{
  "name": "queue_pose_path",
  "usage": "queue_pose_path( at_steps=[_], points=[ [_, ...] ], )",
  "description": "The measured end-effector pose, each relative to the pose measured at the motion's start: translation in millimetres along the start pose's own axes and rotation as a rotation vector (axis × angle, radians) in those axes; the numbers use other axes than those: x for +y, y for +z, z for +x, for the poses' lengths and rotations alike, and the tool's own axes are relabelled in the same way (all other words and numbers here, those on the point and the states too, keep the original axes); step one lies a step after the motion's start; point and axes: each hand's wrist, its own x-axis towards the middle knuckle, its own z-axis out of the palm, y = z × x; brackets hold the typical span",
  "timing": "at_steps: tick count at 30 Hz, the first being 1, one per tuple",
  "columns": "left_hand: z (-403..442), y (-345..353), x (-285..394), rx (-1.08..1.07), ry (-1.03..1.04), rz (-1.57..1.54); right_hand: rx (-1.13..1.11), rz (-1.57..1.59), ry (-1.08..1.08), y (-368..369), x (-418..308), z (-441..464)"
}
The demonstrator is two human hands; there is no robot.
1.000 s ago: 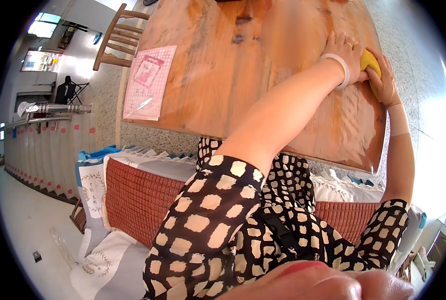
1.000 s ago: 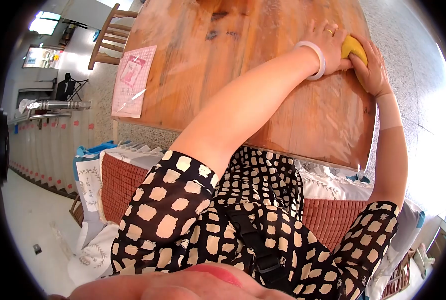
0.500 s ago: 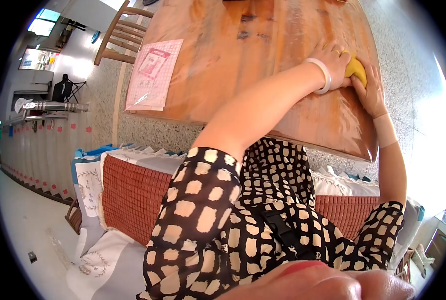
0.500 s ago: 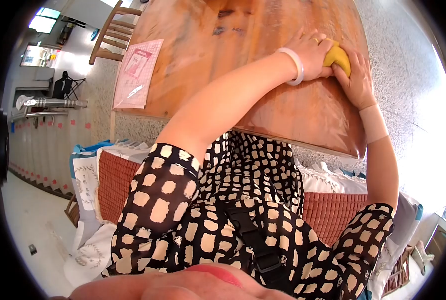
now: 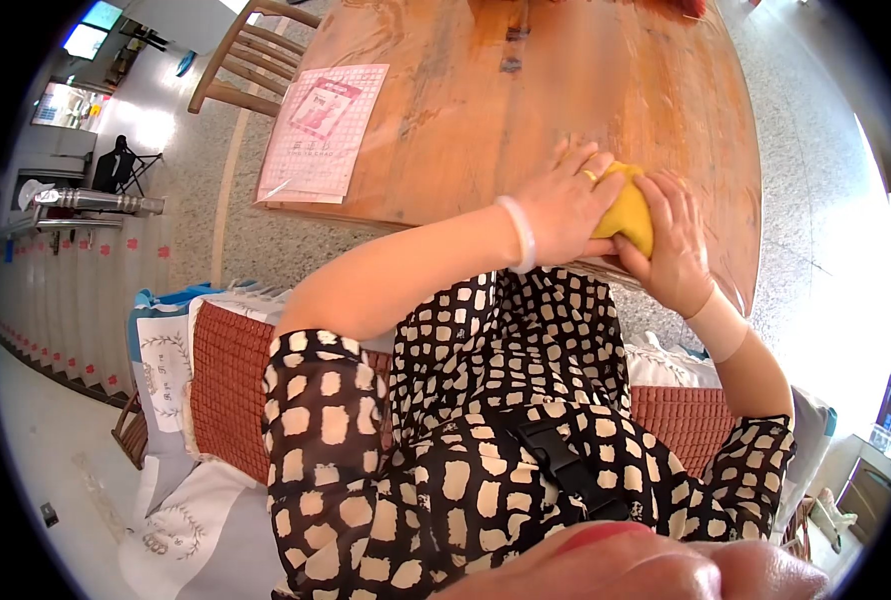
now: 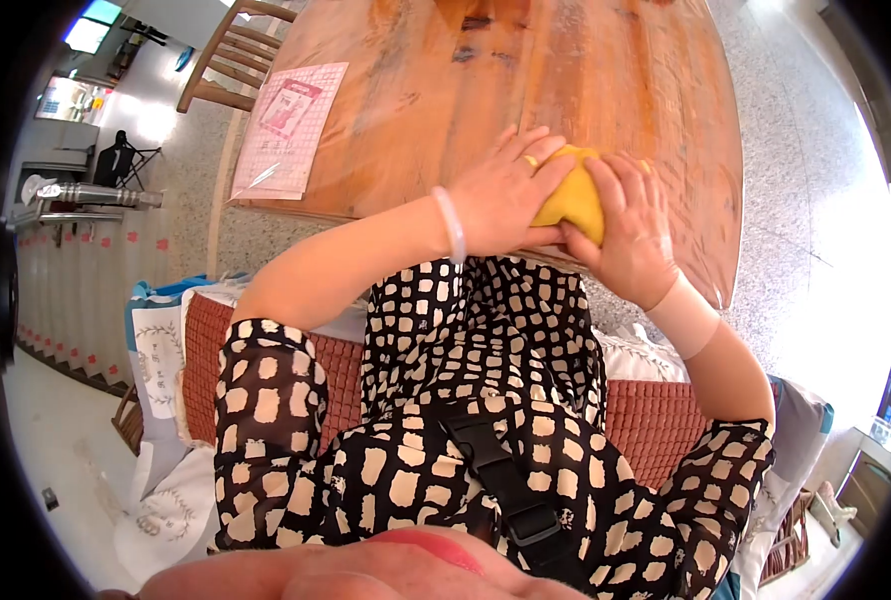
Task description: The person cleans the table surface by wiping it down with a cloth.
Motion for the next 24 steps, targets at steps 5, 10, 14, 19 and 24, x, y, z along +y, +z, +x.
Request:
queue_pose_path(
  at_steps=[5,10,14,19,24],
  points=[
    [-29,-31,-34,-0.012,-0.024,0.109,-0.044,0.021,-0.044,20,-25,36],
    [-45,-61,-84,-0.064,-0.157,0.307,0.018,0.032,-0.095,60,-36,99],
    [-52,-78,-127,-0.006,-0.307,0.308,0.119,0.021,-0.095,96,-47,149],
    [-64,-87,-171,0.065,-0.312,0.431,0.151,-0.008,-0.062,125,-60,195],
    [-76,-99,-175,0.055,-0.366,0.175,0.163,-0.029,-0.143,128,-72,203]
  ],
)
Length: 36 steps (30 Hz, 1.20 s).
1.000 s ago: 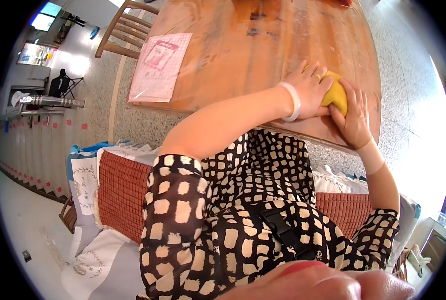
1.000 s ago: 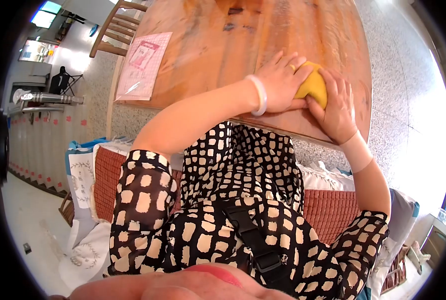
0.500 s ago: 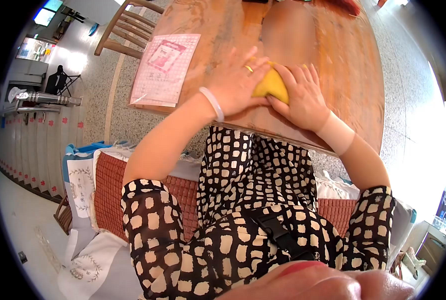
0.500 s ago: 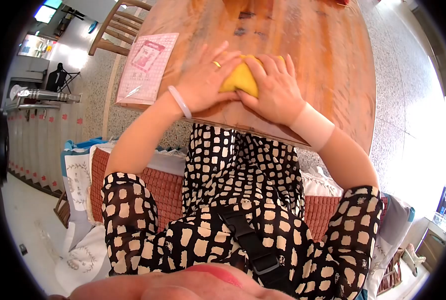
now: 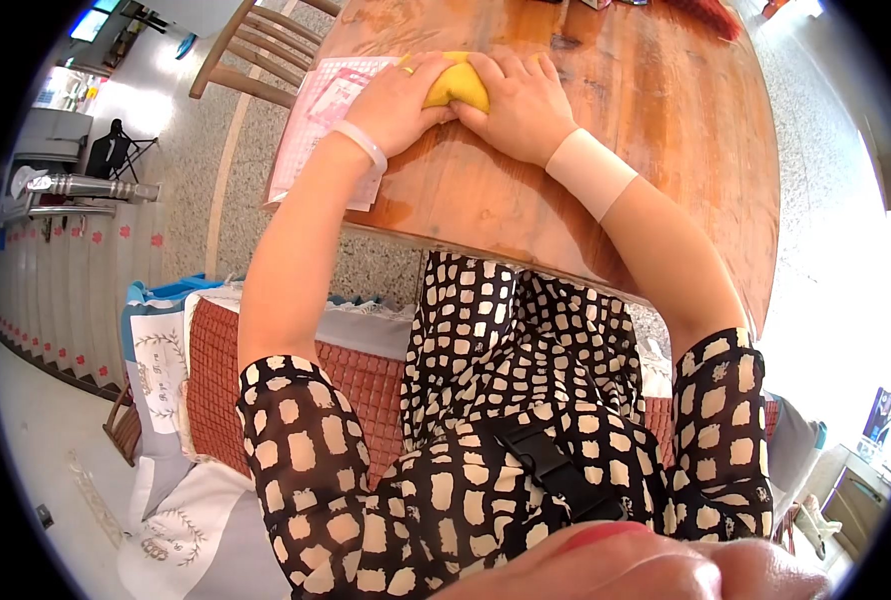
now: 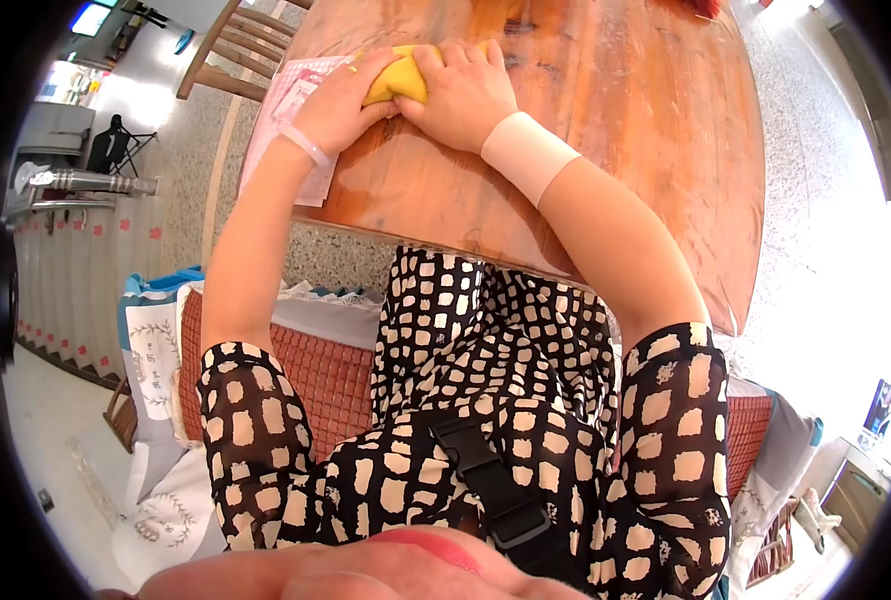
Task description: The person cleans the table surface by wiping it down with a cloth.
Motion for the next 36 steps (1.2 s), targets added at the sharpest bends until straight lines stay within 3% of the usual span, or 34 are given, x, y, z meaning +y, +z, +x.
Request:
queue_pose_path(
  at_steps=[7,10,11,14,17,20,27,30,36],
  points=[
    [-70,-20,11,0.018,0.019,-0.104,-0.31,0.018,-0.095,-29,-60,-14],
    [-98,-42,22,-0.065,-0.028,-0.243,-0.289,0.095,-0.189,-30,-76,-21],
    [-105,-49,15,-0.099,-0.094,-0.451,-0.304,0.211,-0.181,-25,-79,-22],
    [-120,-52,-32,0.087,-0.284,-0.856,0.064,0.193,-0.282,-16,-94,-25],
    [-124,-28,-85,0.291,-0.511,-0.637,-0.106,0.237,-0.309,-2,-100,-15],
    [-125,-9,-104,0.269,-0.477,-0.084,-0.179,0.284,-0.29,13,-97,2],
    [-127,6,-110,0.589,-0.619,-0.563,-0.183,0.217,-0.102,42,-86,49],
    [-121,-11,-72,0.442,-0.748,-0.127,-0.153,0.172,-0.015,56,-82,70],
    [-118,-5,-70,0.464,-0.742,-0.081,-0.05,0.091,0.086,78,-73,97]
  ],
)
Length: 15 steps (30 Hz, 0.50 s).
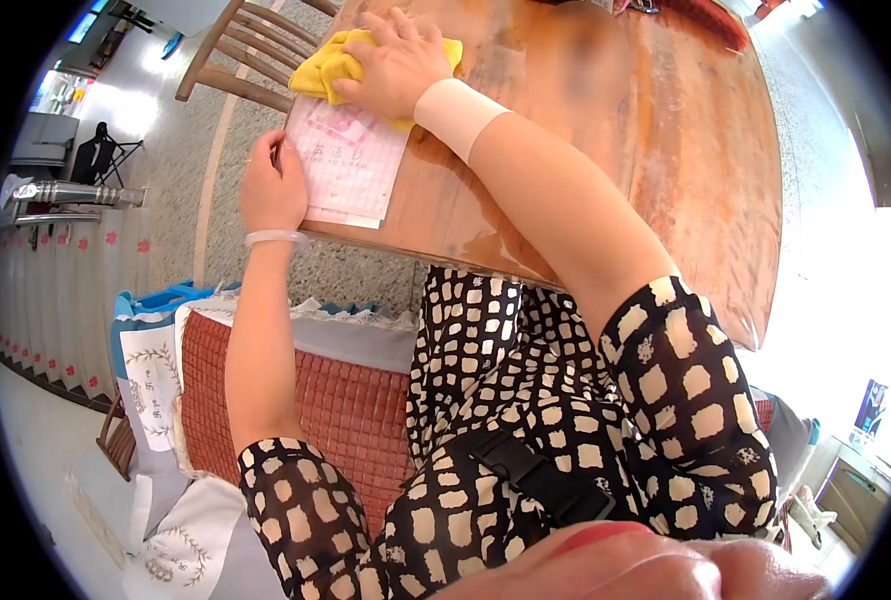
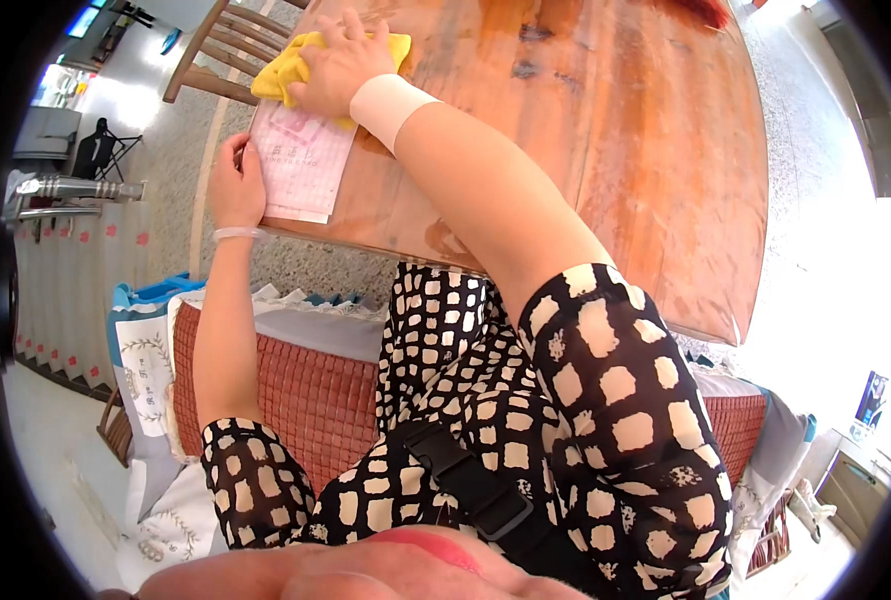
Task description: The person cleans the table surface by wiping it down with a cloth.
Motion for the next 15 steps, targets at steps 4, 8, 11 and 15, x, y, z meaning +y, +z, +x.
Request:
queue_pose_path(
  at_steps=[4,8,11,15],
  points=[
    [1,-4,8,-0.051,-0.04,0.116,-0.147,0.058,-0.118,-11,5,-1],
    [7,-7,17,-0.176,-0.141,0.219,-0.123,0.103,-0.293,-28,16,-27],
    [7,-5,15,-0.194,-0.151,0.231,-0.108,0.1,-0.32,-42,35,-45],
    [10,-4,11,-0.198,-0.146,0.19,-0.138,0.067,-0.199,-70,77,-59]
  ],
)
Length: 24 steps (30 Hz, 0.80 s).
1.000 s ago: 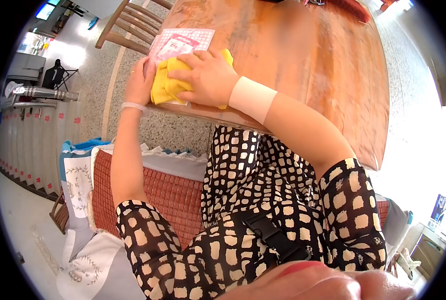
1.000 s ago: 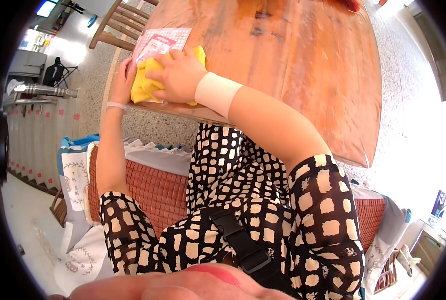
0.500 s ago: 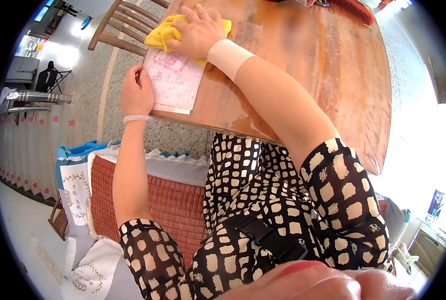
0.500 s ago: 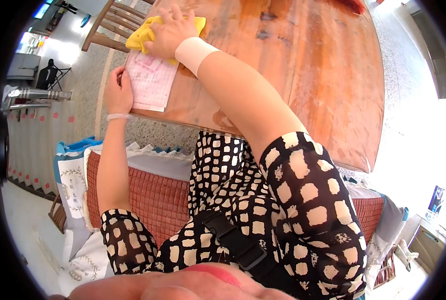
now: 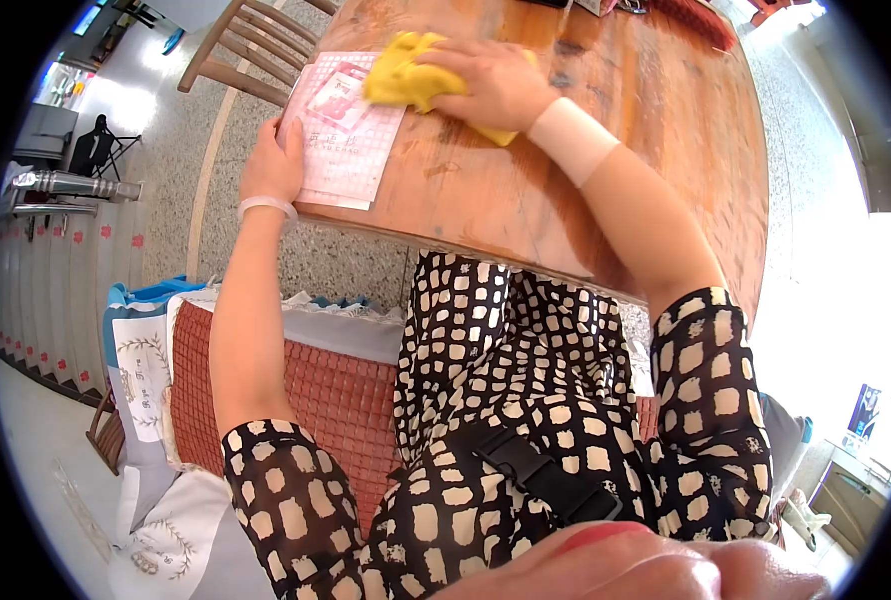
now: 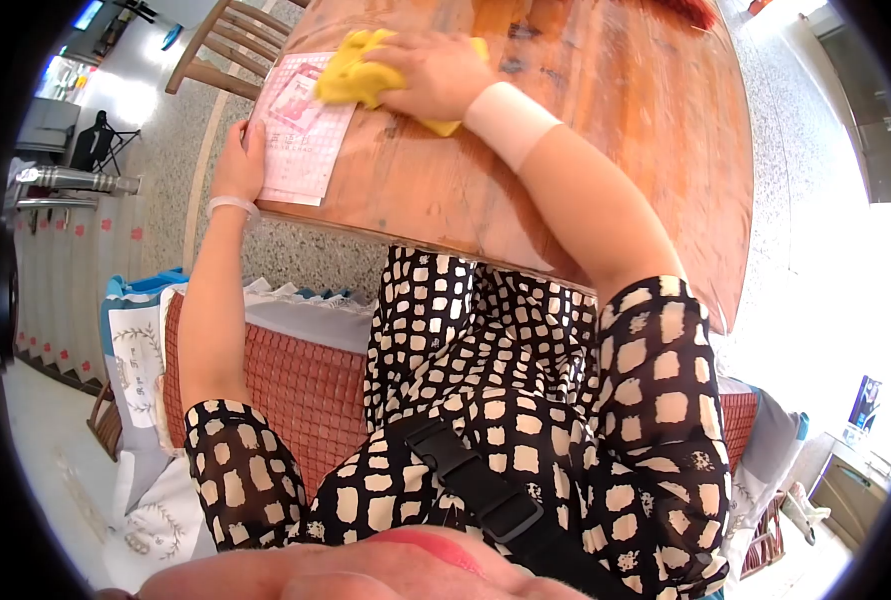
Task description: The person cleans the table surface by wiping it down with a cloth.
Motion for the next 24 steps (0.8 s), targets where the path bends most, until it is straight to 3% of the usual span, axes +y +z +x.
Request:
queue_pose_path(
  at_steps=[5,11,16,19,24],
  points=[
    [-2,-2,4,0.015,-0.004,-0.004,0.078,-0.113,0.133,-40,83,-52],
    [0,0,2,0.018,-0.012,-0.01,0.02,-0.129,0.78,-120,218,-162],
    [3,2,-1,0.015,-0.022,-0.018,0.137,-0.369,1.069,-164,262,-213],
    [1,1,1,0.024,-0.017,-0.032,0.103,-0.398,1.124,-165,251,-200],
    [0,-3,4,0.01,-0.034,-0.001,0.086,-0.313,0.887,-166,241,-223]
  ],
)
